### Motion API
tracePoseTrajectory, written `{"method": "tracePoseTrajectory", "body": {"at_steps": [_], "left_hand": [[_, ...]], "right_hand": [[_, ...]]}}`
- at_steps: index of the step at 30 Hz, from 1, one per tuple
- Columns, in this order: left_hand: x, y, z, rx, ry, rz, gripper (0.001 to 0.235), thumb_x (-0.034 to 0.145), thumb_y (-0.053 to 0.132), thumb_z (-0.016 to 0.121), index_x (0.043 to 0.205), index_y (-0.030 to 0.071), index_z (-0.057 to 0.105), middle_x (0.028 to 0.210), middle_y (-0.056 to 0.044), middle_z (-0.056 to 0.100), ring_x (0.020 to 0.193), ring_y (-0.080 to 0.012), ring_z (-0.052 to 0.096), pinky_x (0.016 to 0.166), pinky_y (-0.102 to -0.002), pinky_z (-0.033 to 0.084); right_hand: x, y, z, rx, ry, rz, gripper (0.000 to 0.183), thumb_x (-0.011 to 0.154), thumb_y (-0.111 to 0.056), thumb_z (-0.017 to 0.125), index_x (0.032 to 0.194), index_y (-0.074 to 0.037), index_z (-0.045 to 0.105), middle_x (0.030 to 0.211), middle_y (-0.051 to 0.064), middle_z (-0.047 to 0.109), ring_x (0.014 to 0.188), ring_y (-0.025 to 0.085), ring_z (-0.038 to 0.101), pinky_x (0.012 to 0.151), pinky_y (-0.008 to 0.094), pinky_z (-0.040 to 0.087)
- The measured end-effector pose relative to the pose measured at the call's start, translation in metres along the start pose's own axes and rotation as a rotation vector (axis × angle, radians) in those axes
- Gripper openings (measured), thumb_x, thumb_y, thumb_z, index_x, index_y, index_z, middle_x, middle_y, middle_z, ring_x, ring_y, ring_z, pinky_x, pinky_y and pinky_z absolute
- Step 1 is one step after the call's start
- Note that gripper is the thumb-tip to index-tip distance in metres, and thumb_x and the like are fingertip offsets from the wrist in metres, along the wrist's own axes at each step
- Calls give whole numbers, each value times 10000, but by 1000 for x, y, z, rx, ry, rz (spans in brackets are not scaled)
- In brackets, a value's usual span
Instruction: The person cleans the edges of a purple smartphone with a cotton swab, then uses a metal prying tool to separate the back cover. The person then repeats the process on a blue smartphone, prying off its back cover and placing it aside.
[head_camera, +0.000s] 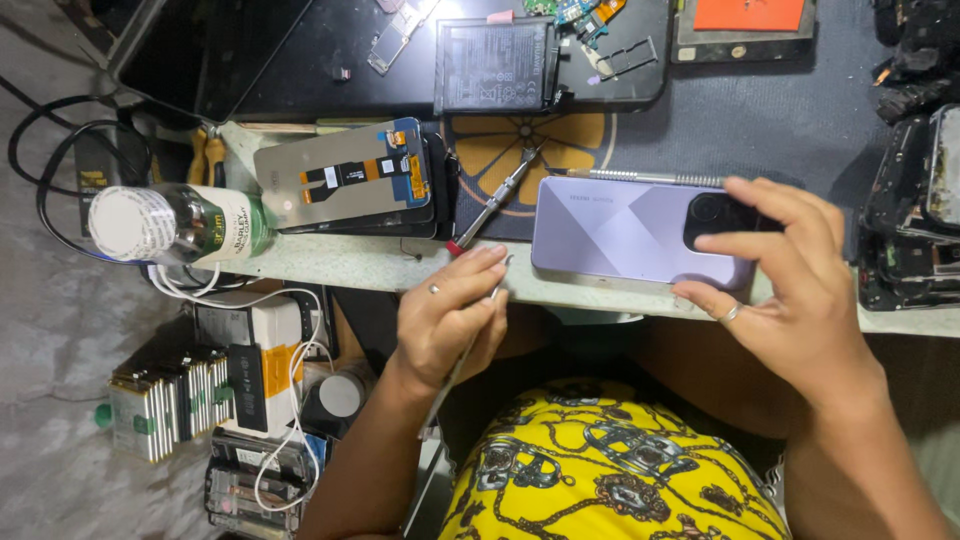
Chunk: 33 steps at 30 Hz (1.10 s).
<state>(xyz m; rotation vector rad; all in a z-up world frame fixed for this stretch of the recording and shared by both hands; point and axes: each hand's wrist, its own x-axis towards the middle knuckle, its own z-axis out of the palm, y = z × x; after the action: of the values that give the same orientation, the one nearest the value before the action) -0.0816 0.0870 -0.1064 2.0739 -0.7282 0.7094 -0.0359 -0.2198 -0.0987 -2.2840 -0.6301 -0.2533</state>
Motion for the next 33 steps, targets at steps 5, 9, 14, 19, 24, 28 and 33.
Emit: {"method": "tracePoseTrajectory", "body": {"at_steps": [5,9,14,19,24,28,33], "left_hand": [[-4,0,0,-43,35,-65,267,881,-100,760,980,6,536,1026,-207,697,1050,-395,747,935,-480,649],[-10,-1,7,-40,52,-73,269,890,-68,773,985,19,538,1011,-187,695,985,-362,754,906,-461,652],[-9,-6,20,-32,112,-116,226,954,-15,759,1087,1,578,977,-99,696,882,-257,742,865,-395,655],[10,-3,32,15,137,-214,224,977,-58,700,1173,12,617,1115,-167,720,1059,-326,748,950,-383,614],[24,0,35,26,127,-259,226,935,-83,741,1118,10,645,1111,-163,721,1081,-315,741,955,-380,609],[25,1,34,33,115,-237,244,914,-91,758,1109,5,649,1113,-169,720,1075,-317,740,949,-381,612],[22,0,32,23,109,-201,265,898,-106,746,1117,7,649,1114,-172,715,1038,-317,748,909,-377,622]], "right_hand": [[8,-5,-3,-63,-38,9,566,654,-203,921,1143,-62,674,1391,160,602,1296,380,554,1094,472,461],[11,-8,-7,-107,-59,16,672,636,-230,921,1221,-50,643,1366,178,595,1262,393,548,1053,473,473],[10,-4,-9,-70,-42,18,741,639,-254,926,1279,-65,604,1268,174,568,1195,373,551,1005,452,489],[0,1,-1,-43,79,8,716,662,-235,941,1280,-106,603,1285,163,555,1183,368,529,995,445,481],[-6,2,4,-128,139,-73,612,678,-210,956,1210,-139,662,1297,141,571,1174,370,525,998,468,459],[-6,6,6,-147,161,-127,559,677,-204,953,1163,-135,683,1250,146,564,1136,385,519,974,483,457],[-16,9,10,-233,192,-202,486,750,-170,955,1171,-166,714,1275,129,547,1182,382,519,1004,481,471]]}}
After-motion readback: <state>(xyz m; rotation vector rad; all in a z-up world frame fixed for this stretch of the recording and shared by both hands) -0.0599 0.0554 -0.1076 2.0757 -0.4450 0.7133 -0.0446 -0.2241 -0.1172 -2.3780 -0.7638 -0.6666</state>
